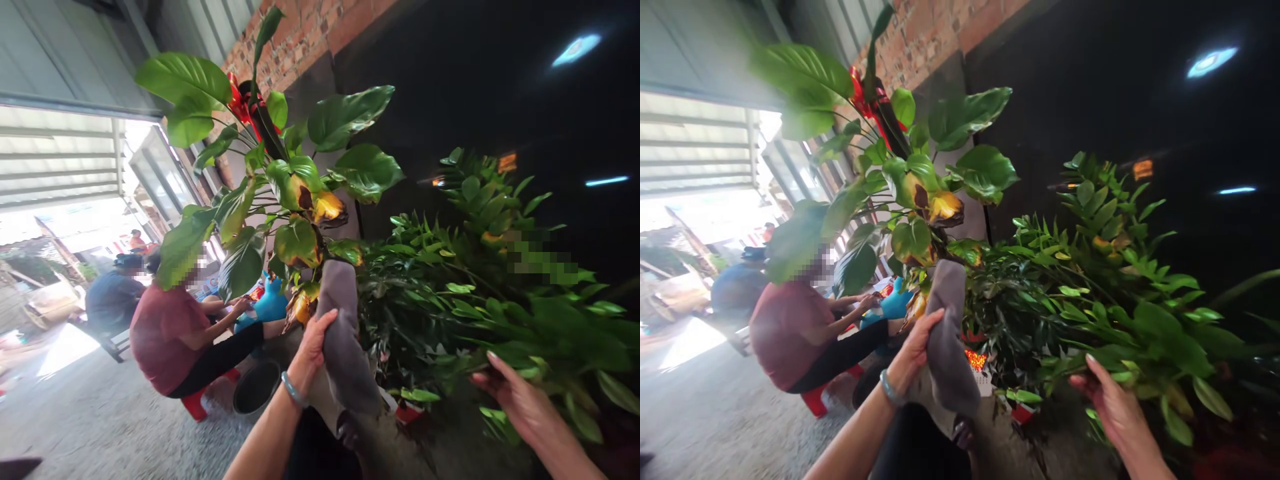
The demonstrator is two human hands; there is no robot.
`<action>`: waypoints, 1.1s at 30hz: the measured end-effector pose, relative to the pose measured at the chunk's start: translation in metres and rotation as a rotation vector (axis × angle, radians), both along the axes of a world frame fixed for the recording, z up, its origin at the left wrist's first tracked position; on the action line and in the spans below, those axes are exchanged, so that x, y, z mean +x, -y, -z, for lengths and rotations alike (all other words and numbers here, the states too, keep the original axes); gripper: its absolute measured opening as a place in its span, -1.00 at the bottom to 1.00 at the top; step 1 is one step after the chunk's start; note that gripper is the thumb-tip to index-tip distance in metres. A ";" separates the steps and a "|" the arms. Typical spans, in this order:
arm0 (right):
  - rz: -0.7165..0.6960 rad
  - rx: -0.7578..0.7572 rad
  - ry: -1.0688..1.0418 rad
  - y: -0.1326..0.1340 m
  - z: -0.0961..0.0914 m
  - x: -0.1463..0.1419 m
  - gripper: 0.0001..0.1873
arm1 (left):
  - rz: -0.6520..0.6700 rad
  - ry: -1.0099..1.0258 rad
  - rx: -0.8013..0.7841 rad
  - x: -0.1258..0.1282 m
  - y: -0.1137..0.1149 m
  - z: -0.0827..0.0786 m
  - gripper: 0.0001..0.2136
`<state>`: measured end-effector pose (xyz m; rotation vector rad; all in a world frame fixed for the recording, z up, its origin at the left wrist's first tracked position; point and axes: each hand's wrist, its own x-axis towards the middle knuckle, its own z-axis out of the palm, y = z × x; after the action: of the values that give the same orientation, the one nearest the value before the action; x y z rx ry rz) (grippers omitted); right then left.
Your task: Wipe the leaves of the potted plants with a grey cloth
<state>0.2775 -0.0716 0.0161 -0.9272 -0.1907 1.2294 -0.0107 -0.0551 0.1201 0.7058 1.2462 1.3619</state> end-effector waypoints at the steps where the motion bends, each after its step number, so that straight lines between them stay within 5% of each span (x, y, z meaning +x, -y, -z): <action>1: 0.003 0.007 0.003 0.000 -0.001 -0.001 -0.49 | 0.068 -0.025 -0.057 0.005 0.003 0.012 -0.76; 4: 0.003 0.018 0.019 0.002 0.000 -0.001 -0.50 | 0.355 -0.076 -0.207 0.017 0.023 0.048 -0.69; 6: 0.005 0.011 0.027 0.003 0.003 0.002 -0.51 | 0.504 -0.053 -0.194 0.019 0.037 0.054 -0.62; 9: -0.003 0.018 0.065 0.003 0.009 0.007 -0.52 | 0.515 -0.009 -0.057 0.018 0.041 0.023 -0.56; 13: -0.001 0.040 0.049 0.001 0.010 0.007 -0.54 | 0.186 0.044 0.201 0.029 0.008 -0.038 -0.57; 15: -0.004 0.040 0.000 0.000 0.009 0.005 -0.54 | 0.116 0.050 0.237 0.041 -0.011 -0.047 -0.58; 17: 0.002 0.023 -0.024 0.000 0.007 0.003 -0.54 | 0.171 0.000 0.188 0.055 -0.021 -0.034 -0.59; 21: -0.024 -0.061 -0.016 0.002 0.007 0.003 -0.54 | 0.503 -0.199 -0.046 0.069 -0.007 0.011 -0.62; 24: -0.065 -0.087 -0.003 0.005 0.005 0.006 -0.56 | 0.667 -0.238 -0.077 0.064 0.007 0.009 -0.62; 29: -0.031 0.021 0.028 0.005 0.003 0.007 -0.53 | 0.421 -0.045 0.260 0.069 -0.017 -0.051 -0.53; 31: -0.020 0.049 0.030 0.003 0.005 0.005 -0.53 | 0.304 0.007 0.306 0.078 -0.032 -0.055 -0.54; 33: -0.026 0.024 0.032 0.001 0.008 0.004 -0.55 | 0.291 -0.027 0.219 0.086 -0.038 -0.039 -0.59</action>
<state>0.2814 -0.0725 0.0083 -0.9267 -0.2430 1.2340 0.0751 -0.0167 0.1595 1.0194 0.9790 1.2588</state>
